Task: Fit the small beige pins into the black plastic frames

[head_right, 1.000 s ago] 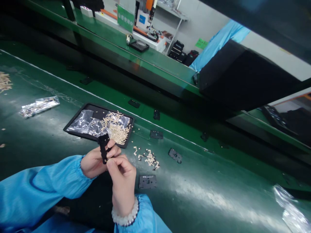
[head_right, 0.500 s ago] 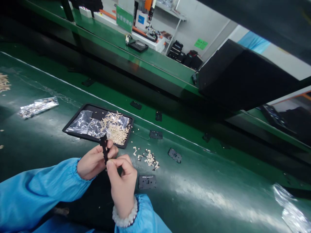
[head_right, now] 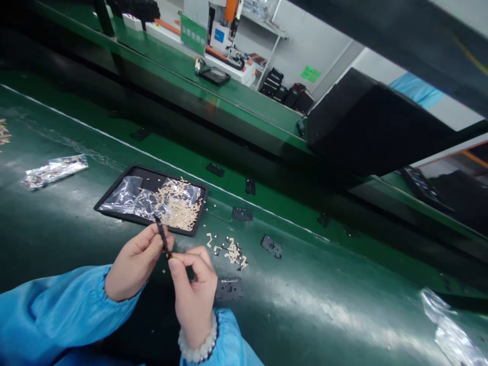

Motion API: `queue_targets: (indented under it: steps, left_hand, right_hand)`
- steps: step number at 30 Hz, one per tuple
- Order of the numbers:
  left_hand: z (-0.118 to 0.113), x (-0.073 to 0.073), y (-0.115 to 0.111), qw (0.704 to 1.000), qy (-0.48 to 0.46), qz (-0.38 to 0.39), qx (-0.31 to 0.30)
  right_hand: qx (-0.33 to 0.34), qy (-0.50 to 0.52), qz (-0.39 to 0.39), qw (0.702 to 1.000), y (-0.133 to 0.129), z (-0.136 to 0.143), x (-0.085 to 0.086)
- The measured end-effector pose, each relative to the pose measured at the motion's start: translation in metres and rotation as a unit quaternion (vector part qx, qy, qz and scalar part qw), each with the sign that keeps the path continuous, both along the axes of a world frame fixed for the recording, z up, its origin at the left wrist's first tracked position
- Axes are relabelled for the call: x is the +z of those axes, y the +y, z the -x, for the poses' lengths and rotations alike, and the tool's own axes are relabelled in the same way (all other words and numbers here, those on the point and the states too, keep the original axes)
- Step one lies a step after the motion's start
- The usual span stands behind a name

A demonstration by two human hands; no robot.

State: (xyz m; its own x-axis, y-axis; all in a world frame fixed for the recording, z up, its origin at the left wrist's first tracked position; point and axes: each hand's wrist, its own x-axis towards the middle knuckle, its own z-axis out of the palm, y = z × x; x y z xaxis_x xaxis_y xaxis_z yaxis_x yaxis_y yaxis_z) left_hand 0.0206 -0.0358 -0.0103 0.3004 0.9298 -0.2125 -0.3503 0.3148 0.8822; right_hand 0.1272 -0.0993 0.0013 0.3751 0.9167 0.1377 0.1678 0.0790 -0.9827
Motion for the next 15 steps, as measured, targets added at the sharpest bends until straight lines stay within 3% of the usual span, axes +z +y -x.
queue_targets:
  steps: [9,15]
  left_hand:
    - [0.0015,0.0009,-0.0031,0.999,0.042,-0.028,0.002]
    - [0.0043,0.0044,-0.0072,0.987,0.118,-0.100,0.041]
  right_hand:
    - [-0.016,-0.124,-0.062,0.990,-0.0032,-0.0006,0.0024]
    - [-0.062,-0.292,-0.135,0.945,-0.0041,0.0025,0.0022]
